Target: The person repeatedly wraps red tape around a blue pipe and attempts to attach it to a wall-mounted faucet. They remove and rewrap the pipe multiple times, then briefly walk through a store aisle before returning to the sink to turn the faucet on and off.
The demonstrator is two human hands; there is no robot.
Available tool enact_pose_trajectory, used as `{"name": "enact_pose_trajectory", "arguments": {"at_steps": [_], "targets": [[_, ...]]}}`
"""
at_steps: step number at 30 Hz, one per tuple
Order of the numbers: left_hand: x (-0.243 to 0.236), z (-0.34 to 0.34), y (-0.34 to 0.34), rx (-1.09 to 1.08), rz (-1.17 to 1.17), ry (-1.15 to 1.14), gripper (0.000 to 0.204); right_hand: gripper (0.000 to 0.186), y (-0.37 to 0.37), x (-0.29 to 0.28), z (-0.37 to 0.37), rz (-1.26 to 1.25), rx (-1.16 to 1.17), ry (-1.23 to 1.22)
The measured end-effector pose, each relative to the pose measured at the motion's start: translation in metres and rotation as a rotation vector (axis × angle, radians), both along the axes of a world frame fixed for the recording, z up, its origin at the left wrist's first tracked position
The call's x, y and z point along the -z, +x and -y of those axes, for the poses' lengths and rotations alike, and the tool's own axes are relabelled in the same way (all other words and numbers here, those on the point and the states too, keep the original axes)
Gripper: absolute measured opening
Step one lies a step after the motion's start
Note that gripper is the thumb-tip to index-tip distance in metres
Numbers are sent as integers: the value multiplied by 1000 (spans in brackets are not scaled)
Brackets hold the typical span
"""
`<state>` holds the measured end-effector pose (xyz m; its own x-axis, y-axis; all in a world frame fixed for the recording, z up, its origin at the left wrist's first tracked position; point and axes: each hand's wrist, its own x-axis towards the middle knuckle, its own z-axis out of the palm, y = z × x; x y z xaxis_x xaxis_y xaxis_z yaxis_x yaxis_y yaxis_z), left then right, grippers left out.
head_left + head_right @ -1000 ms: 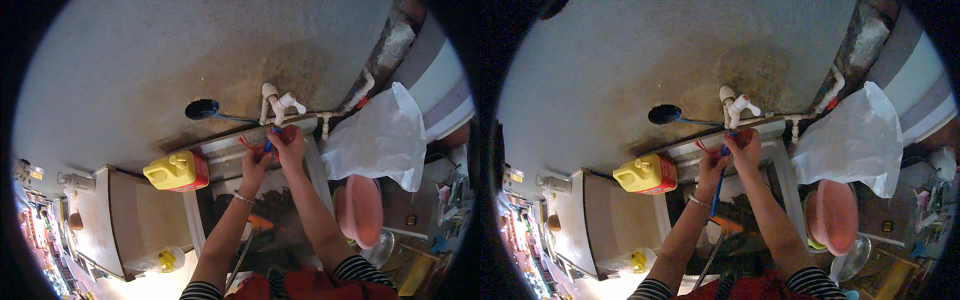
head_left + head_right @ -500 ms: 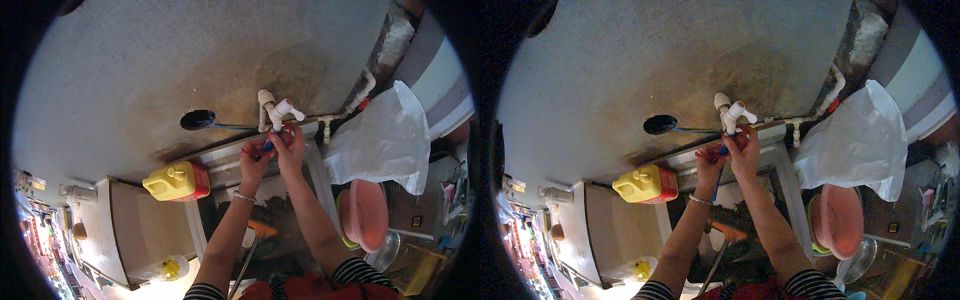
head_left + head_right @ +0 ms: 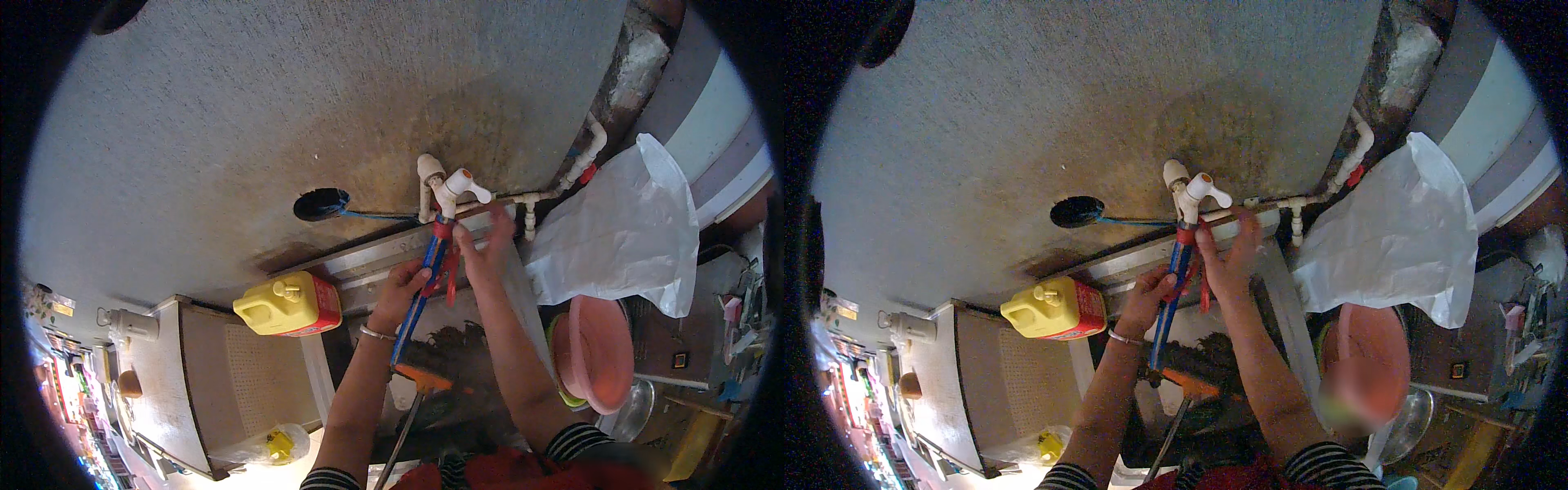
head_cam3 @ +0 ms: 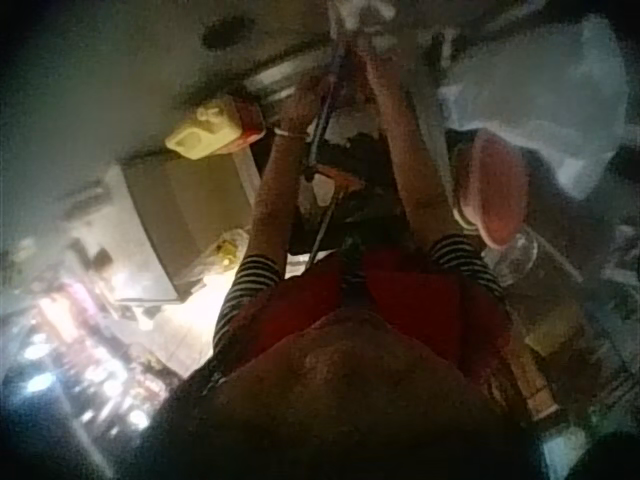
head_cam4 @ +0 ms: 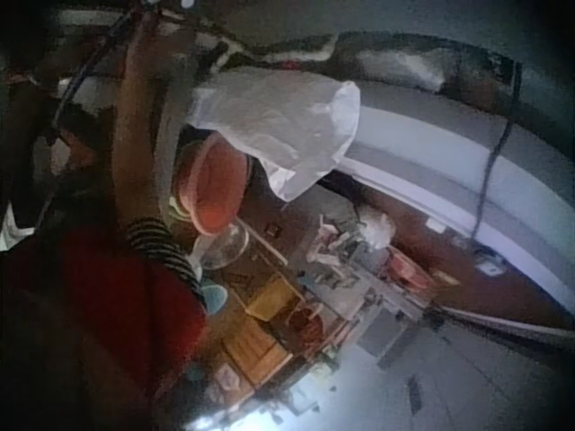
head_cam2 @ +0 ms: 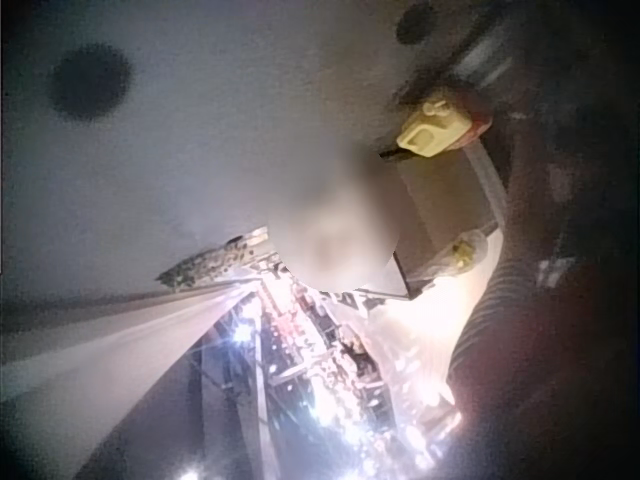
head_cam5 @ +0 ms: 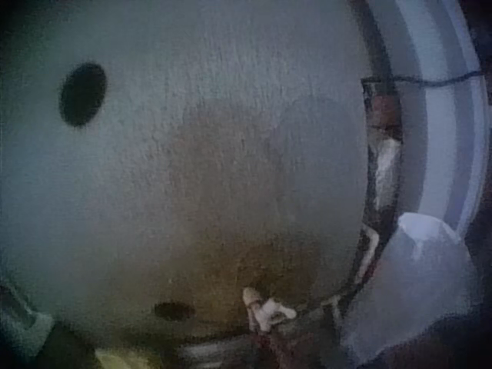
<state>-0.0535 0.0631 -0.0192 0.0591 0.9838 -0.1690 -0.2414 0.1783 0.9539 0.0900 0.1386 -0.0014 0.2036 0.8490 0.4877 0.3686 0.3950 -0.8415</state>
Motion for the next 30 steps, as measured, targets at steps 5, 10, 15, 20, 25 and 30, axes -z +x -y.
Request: {"name": "enact_pose_trajectory", "arguments": {"at_steps": [5,10,15,20,25,30], "targets": [[1,1,8,-76,149,3,20,40,5,-15,13,97,-105,-104],[6,1,13,-151,46,-29,20,36,-19,-19,6,-215,-295,-282],[2,4,21,-265,-98,-13,29,27,-17,-5,-4,-608,-547,-387],[-7,14,11,-59,198,-163,35,34,-7,-2,-9,-868,-791,-535],[6,19,10,203,348,-175,40,42,-8,-7,-6,-1036,-915,-525],[13,22,17,-128,179,-224,33,49,1,-7,2,-865,-843,-471]]}}
